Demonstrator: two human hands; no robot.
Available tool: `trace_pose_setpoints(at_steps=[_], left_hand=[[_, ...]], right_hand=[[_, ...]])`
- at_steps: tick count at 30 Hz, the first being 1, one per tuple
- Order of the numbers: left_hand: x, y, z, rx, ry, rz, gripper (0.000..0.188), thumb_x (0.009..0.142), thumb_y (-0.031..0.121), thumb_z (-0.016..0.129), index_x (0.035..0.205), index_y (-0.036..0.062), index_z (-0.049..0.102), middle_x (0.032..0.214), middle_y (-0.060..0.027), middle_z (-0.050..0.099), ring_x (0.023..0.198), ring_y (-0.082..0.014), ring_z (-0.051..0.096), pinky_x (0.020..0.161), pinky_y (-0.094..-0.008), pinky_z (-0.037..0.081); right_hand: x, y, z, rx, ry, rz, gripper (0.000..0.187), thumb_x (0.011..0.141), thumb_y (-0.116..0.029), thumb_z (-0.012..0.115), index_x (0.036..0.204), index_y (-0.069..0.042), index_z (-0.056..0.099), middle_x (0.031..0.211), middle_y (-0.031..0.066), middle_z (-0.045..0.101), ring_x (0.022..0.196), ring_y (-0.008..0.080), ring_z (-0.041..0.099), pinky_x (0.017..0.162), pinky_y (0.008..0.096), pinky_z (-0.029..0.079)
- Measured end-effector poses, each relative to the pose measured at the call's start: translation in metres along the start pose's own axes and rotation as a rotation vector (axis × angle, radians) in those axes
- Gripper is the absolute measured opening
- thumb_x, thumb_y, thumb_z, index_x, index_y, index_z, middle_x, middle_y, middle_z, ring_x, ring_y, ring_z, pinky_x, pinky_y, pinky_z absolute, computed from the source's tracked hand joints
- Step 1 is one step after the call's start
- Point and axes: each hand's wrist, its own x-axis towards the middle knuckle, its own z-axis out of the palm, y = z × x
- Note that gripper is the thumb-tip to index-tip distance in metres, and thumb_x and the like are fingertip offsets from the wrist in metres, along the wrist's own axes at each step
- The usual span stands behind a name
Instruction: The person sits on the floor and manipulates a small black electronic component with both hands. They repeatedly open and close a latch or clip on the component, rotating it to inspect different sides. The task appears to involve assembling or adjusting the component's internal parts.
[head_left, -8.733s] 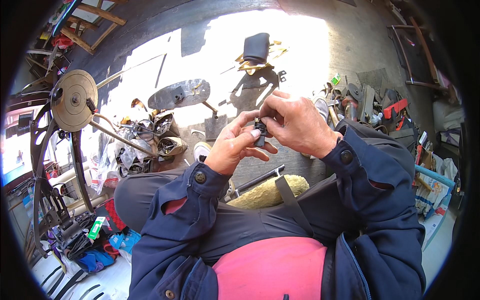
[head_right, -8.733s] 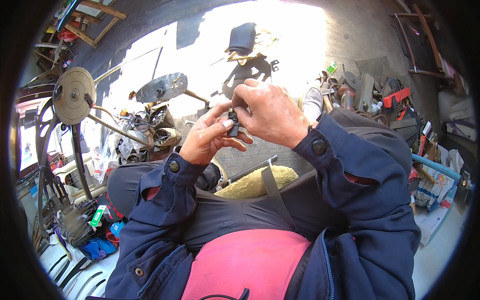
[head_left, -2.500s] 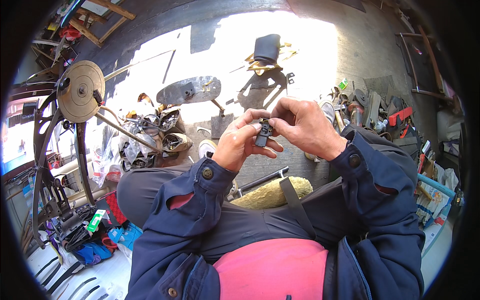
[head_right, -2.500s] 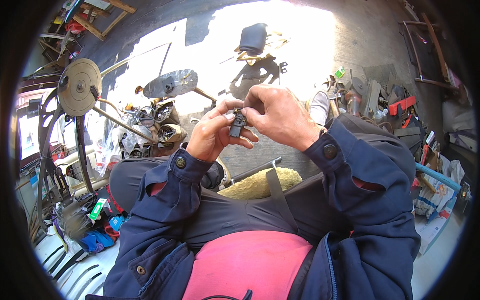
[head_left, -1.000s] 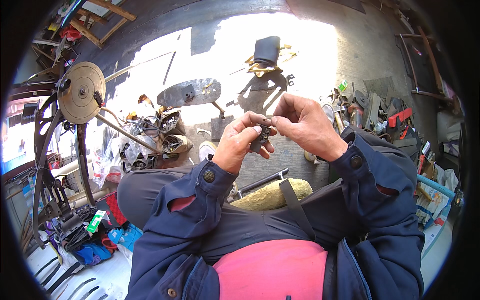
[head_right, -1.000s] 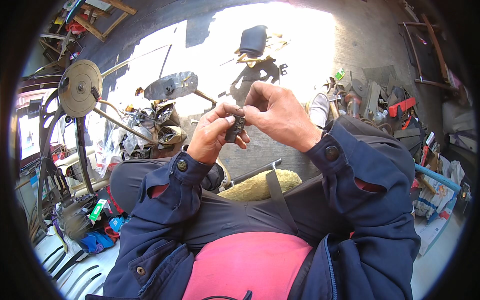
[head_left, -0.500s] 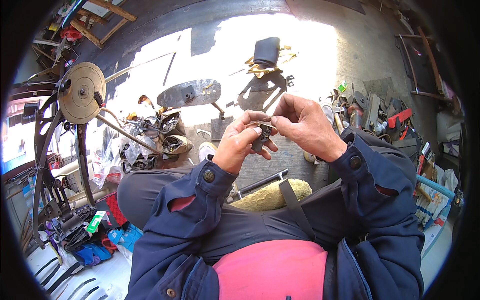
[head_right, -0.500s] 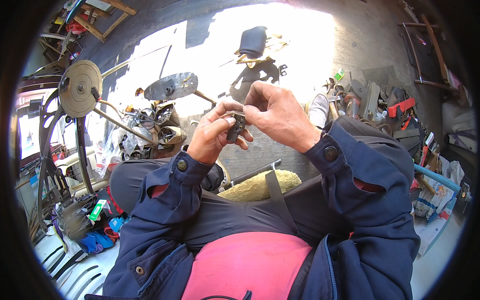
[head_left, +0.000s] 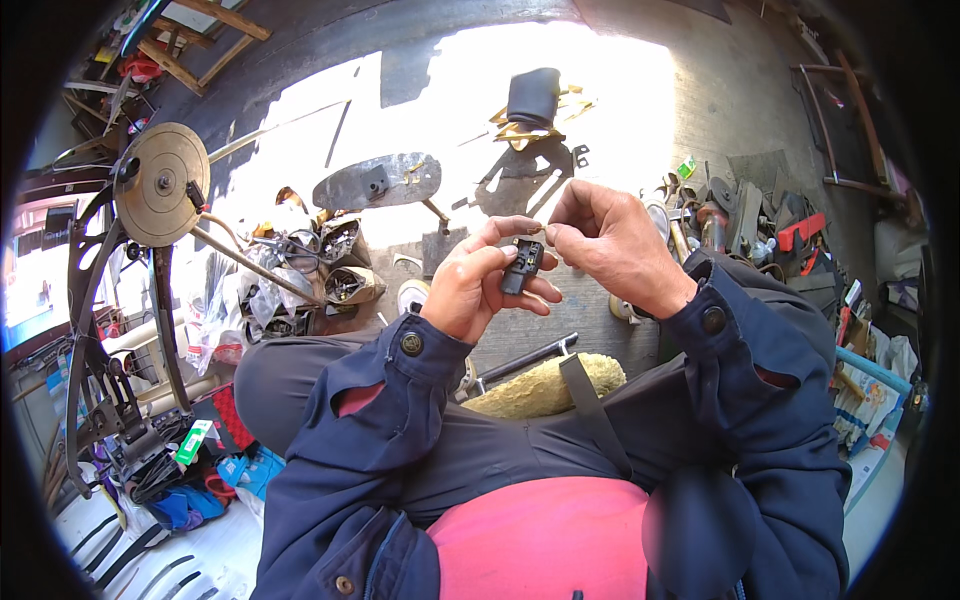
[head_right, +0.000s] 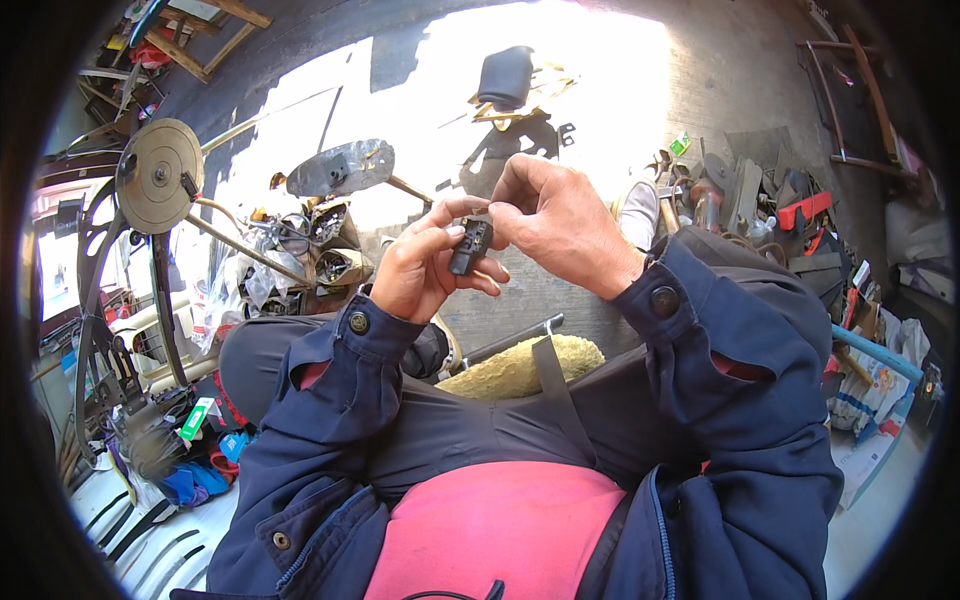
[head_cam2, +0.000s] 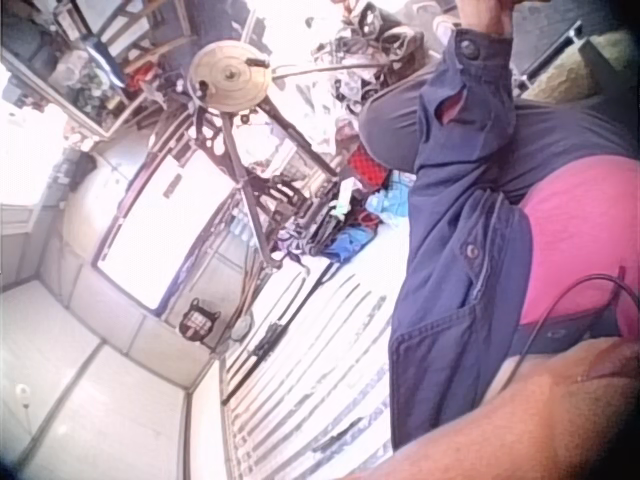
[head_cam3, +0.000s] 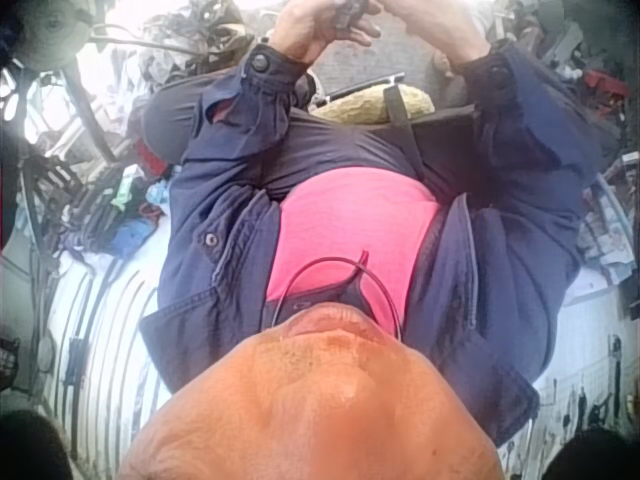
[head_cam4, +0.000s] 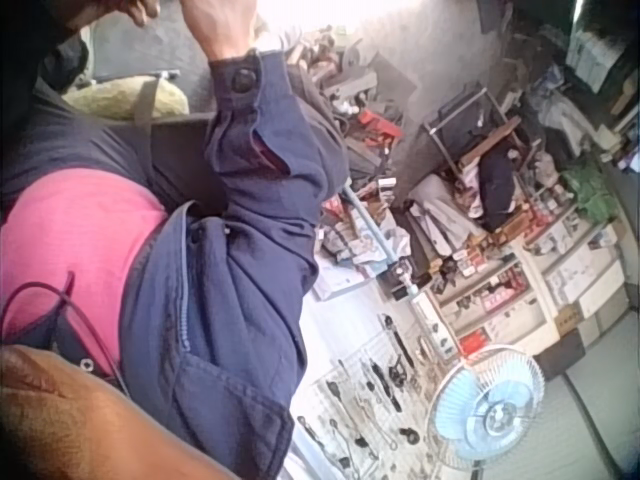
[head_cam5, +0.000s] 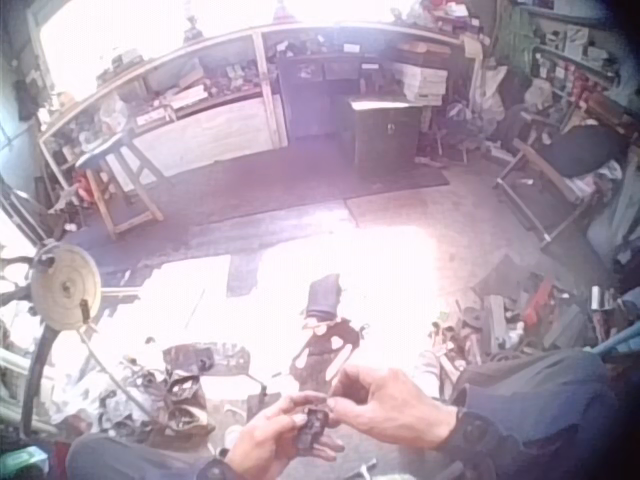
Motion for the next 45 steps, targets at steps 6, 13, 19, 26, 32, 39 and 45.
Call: trace_pose_setpoints(at_steps=[6,13,19,26,32,39,45], left_hand=[[0.0007,-0.0010,0.0009,0.055,0.017,-0.017,0.043,0.107,0.016,0.047,0.148,0.0017,0.047,0.121,-0.0244,0.071,0.097,-0.0360,0.079,0.084,-0.0464,0.067],[0.0017,-0.0049,-0.0007,0.131,0.051,0.017,0.033,0.113,0.028,0.055,0.138,0.0059,0.056,0.116,-0.0218,0.074,0.090,-0.0321,0.080,0.078,-0.0424,0.068],[0.0032,-0.0079,-0.0009,0.126,0.104,0.043,0.027,0.112,0.027,0.060,0.129,0.0063,0.062,0.108,-0.0195,0.076,0.081,-0.0299,0.081,0.070,-0.0402,0.068],[0.0026,-0.0066,0.0015,0.091,0.129,0.060,0.027,0.111,0.028,0.061,0.124,0.0047,0.061,0.102,-0.0157,0.074,0.076,-0.0276,0.080,0.064,-0.0378,0.067],[0.0016,-0.0049,0.0019,0.072,0.109,0.036,0.026,0.111,0.027,0.060,0.124,0.0050,0.062,0.102,-0.0163,0.074,0.077,-0.0284,0.080,0.063,-0.0375,0.067],[0.0025,-0.0063,0.0009,0.034,0.064,0.029,0.028,0.113,0.028,0.054,0.128,0.0047,0.060,0.106,-0.0183,0.073,0.080,-0.0310,0.080,0.066,-0.0382,0.067],[0.0014,-0.0036,-0.0015,0.048,0.025,0.005,0.036,0.114,0.026,0.047,0.140,0.0027,0.053,0.116,-0.0241,0.072,0.093,-0.0350,0.079,0.079,-0.0447,0.067]], right_hand=[[-0.0002,-0.0005,0.0000,0.002,-0.013,0.009,0.018,0.095,-0.015,0.068,0.098,0.004,0.069,0.083,0.0108,0.073,0.078,0.0148,0.071,0.074,0.0308,0.058],[0.0001,0.0000,-0.0002,0.020,-0.029,0.036,0.020,0.095,-0.016,0.069,0.096,0.004,0.069,0.084,0.0114,0.073,0.079,0.0160,0.072,0.075,0.0317,0.059],[0.0011,0.0006,0.0015,0.044,-0.066,0.069,0.014,0.101,-0.012,0.070,0.100,0.002,0.066,0.084,0.0001,0.065,0.072,0.0046,0.059,0.062,0.0242,0.049],[-0.0015,0.0013,0.0032,0.098,-0.078,-0.043,0.021,0.096,-0.010,0.068,0.109,0.006,0.071,0.094,0.0133,0.077,0.091,0.0181,0.076,0.082,0.0322,0.060],[0.0002,0.0053,0.0065,0.031,-0.074,-0.109,0.017,0.097,-0.005,0.068,0.110,0.006,0.072,0.094,0.0141,0.078,0.089,0.0170,0.076,0.081,0.0312,0.060],[0.0003,0.0007,0.0038,-0.043,-0.036,-0.082,0.017,0.098,-0.008,0.070,0.109,0.004,0.076,0.089,0.0128,0.078,0.082,0.0158,0.074,0.076,0.0308,0.059],[-0.0011,-0.0030,0.0023,-0.061,-0.015,-0.057,0.018,0.100,-0.011,0.072,0.106,0.004,0.077,0.087,0.0131,0.078,0.078,0.0154,0.072,0.072,0.0308,0.058]])
